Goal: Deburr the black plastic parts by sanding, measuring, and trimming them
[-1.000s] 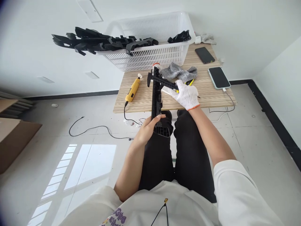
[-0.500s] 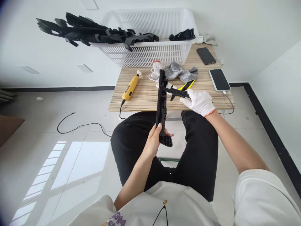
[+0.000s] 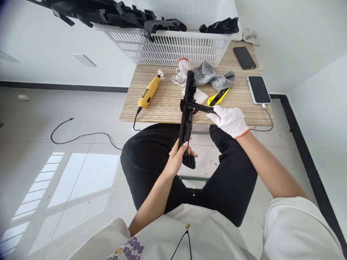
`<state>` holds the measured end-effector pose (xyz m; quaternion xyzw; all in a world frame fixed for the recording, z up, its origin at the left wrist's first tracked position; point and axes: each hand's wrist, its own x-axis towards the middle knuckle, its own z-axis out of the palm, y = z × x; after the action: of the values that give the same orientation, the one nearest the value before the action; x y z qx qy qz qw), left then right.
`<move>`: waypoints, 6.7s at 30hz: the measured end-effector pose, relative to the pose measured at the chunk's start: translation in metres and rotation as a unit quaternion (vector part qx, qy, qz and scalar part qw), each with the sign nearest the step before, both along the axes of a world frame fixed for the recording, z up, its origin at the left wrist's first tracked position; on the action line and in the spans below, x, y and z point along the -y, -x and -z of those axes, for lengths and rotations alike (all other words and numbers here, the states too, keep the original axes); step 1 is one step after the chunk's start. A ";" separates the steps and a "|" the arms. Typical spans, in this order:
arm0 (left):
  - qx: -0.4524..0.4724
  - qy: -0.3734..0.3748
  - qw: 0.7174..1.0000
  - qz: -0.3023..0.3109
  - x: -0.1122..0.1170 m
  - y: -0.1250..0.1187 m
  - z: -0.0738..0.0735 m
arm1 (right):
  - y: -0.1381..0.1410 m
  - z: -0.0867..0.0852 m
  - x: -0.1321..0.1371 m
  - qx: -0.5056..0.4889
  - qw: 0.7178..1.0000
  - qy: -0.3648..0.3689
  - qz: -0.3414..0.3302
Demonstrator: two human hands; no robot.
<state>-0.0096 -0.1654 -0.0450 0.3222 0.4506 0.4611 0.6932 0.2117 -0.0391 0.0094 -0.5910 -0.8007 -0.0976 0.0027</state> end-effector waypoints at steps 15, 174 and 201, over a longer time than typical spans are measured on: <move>-0.187 -0.081 0.976 0.074 0.006 0.014 -0.004 | 0.009 0.001 0.003 -0.015 1.000 -0.005 0.005; -0.157 -0.143 0.961 0.178 0.009 0.006 0.004 | -0.011 -0.003 0.021 0.036 0.992 -0.086 -0.079; -0.080 -0.233 0.965 0.090 0.025 0.005 0.009 | -0.003 -0.021 0.051 -0.010 0.997 -0.081 -0.007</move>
<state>-0.0150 -0.1909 -0.0538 0.5499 0.3542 0.4619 0.5989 0.2144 -0.0905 0.0308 -0.5842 -0.7943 -0.1563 0.0591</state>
